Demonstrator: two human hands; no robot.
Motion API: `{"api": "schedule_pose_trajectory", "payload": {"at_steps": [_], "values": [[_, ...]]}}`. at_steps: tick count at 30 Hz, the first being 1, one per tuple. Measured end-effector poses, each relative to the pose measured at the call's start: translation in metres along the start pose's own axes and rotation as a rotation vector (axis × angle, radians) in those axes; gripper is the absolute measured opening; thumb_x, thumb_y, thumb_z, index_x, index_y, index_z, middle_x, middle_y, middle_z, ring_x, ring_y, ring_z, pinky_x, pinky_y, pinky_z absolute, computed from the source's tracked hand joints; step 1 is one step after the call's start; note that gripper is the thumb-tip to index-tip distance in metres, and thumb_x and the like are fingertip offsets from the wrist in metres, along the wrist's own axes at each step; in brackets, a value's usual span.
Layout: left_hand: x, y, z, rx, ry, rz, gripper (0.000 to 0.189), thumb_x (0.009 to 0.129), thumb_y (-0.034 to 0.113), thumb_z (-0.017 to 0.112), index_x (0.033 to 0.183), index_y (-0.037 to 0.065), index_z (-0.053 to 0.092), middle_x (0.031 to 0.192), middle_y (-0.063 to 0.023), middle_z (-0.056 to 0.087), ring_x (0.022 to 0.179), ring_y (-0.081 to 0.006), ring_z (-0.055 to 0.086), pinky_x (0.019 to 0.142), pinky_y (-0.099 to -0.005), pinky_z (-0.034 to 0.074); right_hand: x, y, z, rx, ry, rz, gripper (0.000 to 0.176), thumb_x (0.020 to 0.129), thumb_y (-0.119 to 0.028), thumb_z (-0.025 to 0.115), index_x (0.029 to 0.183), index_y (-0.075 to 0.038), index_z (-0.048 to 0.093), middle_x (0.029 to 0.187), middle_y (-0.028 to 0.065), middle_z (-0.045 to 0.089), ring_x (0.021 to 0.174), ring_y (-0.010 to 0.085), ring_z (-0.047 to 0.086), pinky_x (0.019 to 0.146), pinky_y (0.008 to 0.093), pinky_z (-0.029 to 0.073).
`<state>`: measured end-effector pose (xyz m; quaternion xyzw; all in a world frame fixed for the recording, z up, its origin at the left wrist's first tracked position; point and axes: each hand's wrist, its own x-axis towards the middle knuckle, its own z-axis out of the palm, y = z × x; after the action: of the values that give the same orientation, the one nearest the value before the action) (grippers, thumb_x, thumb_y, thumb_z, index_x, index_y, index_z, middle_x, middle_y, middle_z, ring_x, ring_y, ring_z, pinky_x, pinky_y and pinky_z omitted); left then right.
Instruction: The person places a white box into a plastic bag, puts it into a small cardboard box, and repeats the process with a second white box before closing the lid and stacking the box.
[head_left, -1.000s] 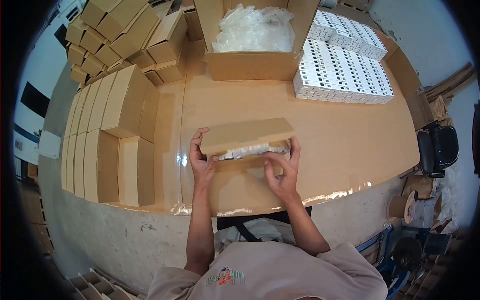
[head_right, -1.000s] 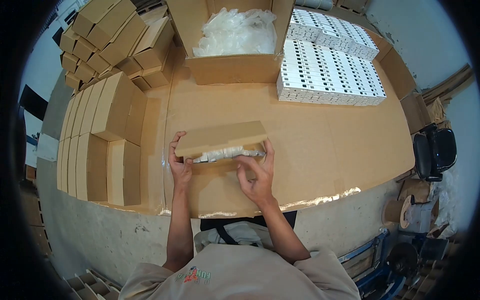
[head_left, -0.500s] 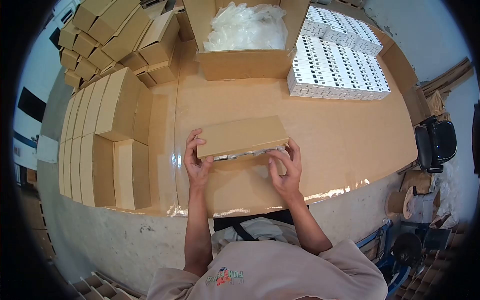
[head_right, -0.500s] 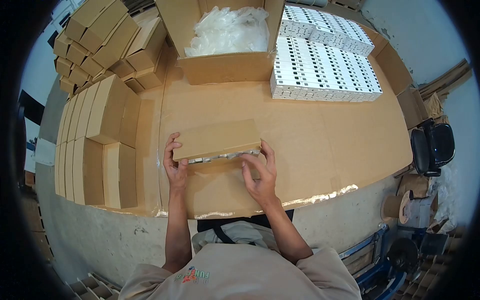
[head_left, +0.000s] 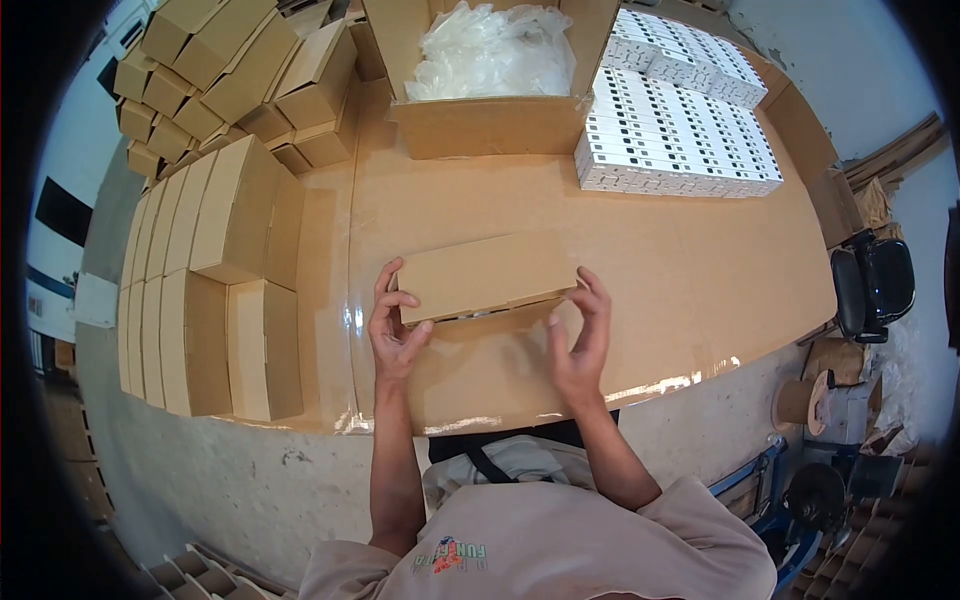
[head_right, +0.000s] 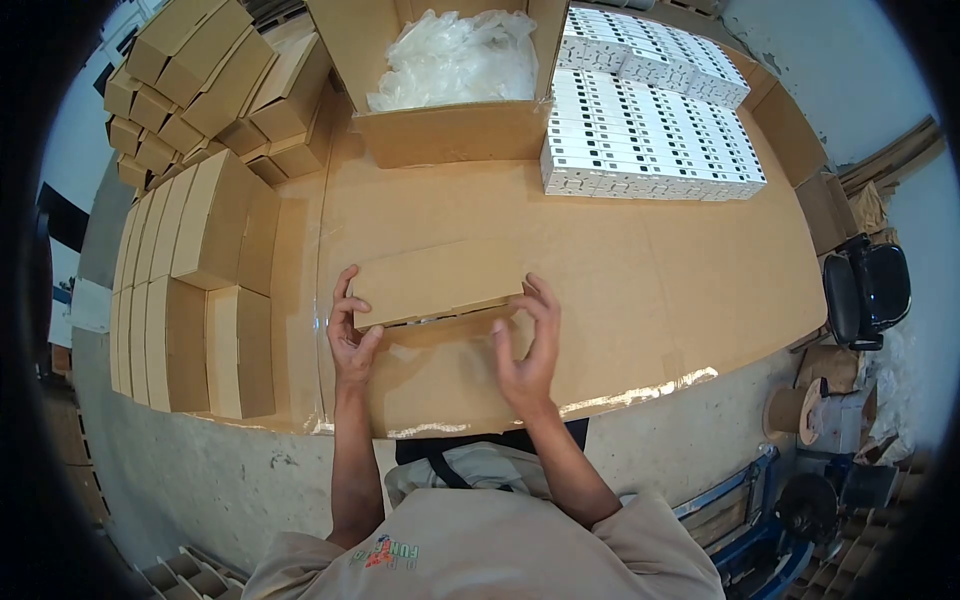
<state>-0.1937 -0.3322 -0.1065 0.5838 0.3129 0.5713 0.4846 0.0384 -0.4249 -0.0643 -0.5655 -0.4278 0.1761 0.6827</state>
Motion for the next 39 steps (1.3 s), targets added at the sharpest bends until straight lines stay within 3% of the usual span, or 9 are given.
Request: {"api": "schedule_pose_trajectory", "payload": {"at_steps": [3, 6, 12, 15, 18, 24, 27, 39], "values": [[0.001, 0.001, 0.001, -0.017, 0.001, -0.004, 0.030, 0.077, 0.009, 0.080, 0.101, 0.010, 0.062, 0.160, -0.0228, 0.036, 0.154, -0.0399, 0.029, 0.121, -0.0470, 0.029, 0.017, 0.012, -0.018, -0.177, -0.108, -0.073, 0.020, 0.088, 0.000, 0.073, 0.108, -0.003, 0.072, 0.131, 0.0209, 0.062, 0.119, 0.0350, 0.063, 0.102, 0.0421, 0.050], [0.001, -0.001, -0.003, 0.012, -0.019, -0.001, 0.027, 0.077, 0.010, 0.079, 0.098, 0.010, 0.063, 0.160, -0.0236, 0.036, 0.154, -0.0397, 0.028, 0.122, -0.0488, 0.027, 0.024, 0.019, -0.023, -0.241, -0.174, -0.133, 0.017, 0.088, 0.002, 0.074, 0.104, -0.003, 0.073, 0.120, 0.0150, 0.068, 0.110, 0.0307, 0.067, 0.095, 0.0398, 0.054], [0.001, -0.001, -0.003, 0.018, -0.031, 0.019, 0.022, 0.079, 0.012, 0.077, 0.096, 0.011, 0.063, 0.161, -0.0248, 0.034, 0.155, -0.0400, 0.026, 0.123, -0.0492, 0.023, 0.027, 0.029, -0.021, -0.180, -0.110, -0.128, 0.018, 0.084, 0.003, 0.078, 0.100, -0.003, 0.075, 0.116, 0.0141, 0.068, 0.104, 0.0277, 0.068, 0.092, 0.0376, 0.056], [0.000, -0.003, -0.004, 0.037, -0.044, 0.011, 0.023, 0.080, 0.017, 0.077, 0.095, 0.013, 0.061, 0.164, -0.0217, 0.033, 0.156, -0.0362, 0.025, 0.123, -0.0474, 0.021, 0.029, 0.025, -0.024, -0.233, -0.136, -0.154, 0.017, 0.083, 0.005, 0.078, 0.098, -0.002, 0.075, 0.114, 0.0142, 0.068, 0.103, 0.0266, 0.069, 0.091, 0.0380, 0.056], [0.001, 0.000, -0.002, 0.039, -0.049, 0.019, 0.023, 0.080, 0.018, 0.078, 0.095, 0.013, 0.061, 0.164, -0.0218, 0.033, 0.156, -0.0362, 0.025, 0.123, -0.0468, 0.021, 0.033, 0.025, -0.026, -0.257, -0.180, -0.165, 0.016, 0.083, 0.006, 0.078, 0.095, -0.002, 0.075, 0.120, 0.0155, 0.066, 0.109, 0.0292, 0.067, 0.092, 0.0388, 0.057], [0.001, 0.002, 0.000, 0.000, -0.035, 0.011, 0.019, 0.080, 0.008, 0.075, 0.095, 0.009, 0.063, 0.162, -0.0240, 0.033, 0.156, -0.0401, 0.024, 0.121, -0.0463, 0.028, 0.023, 0.003, -0.011, -0.359, -0.353, -0.419, 0.023, 0.075, 0.003, 0.082, 0.095, -0.008, 0.076, 0.136, 0.0167, 0.058, 0.128, 0.0384, 0.056, 0.104, 0.0493, 0.049], [0.001, 0.005, 0.001, -0.004, -0.028, -0.021, 0.019, 0.080, 0.007, 0.075, 0.095, 0.009, 0.063, 0.162, -0.0229, 0.033, 0.156, -0.0401, 0.024, 0.122, -0.0466, 0.027, 0.015, 0.007, 0.004, -0.430, -0.340, -0.478, 0.025, 0.072, -0.004, 0.085, 0.094, -0.012, 0.076, 0.136, 0.0137, 0.059, 0.130, 0.0383, 0.054, 0.109, 0.0549, 0.042], [0.000, 0.004, 0.000, -0.009, -0.041, -0.038, 0.019, 0.080, 0.004, 0.074, 0.094, 0.009, 0.063, 0.163, -0.0219, 0.033, 0.157, -0.0408, 0.023, 0.122, -0.0477, 0.027, 0.012, 0.017, 0.007, -0.512, -0.321, -0.548, 0.018, 0.075, -0.009, 0.086, 0.089, -0.015, 0.077, 0.126, 0.0067, 0.065, 0.130, 0.0358, 0.054, 0.105, 0.0554, 0.041]]}}
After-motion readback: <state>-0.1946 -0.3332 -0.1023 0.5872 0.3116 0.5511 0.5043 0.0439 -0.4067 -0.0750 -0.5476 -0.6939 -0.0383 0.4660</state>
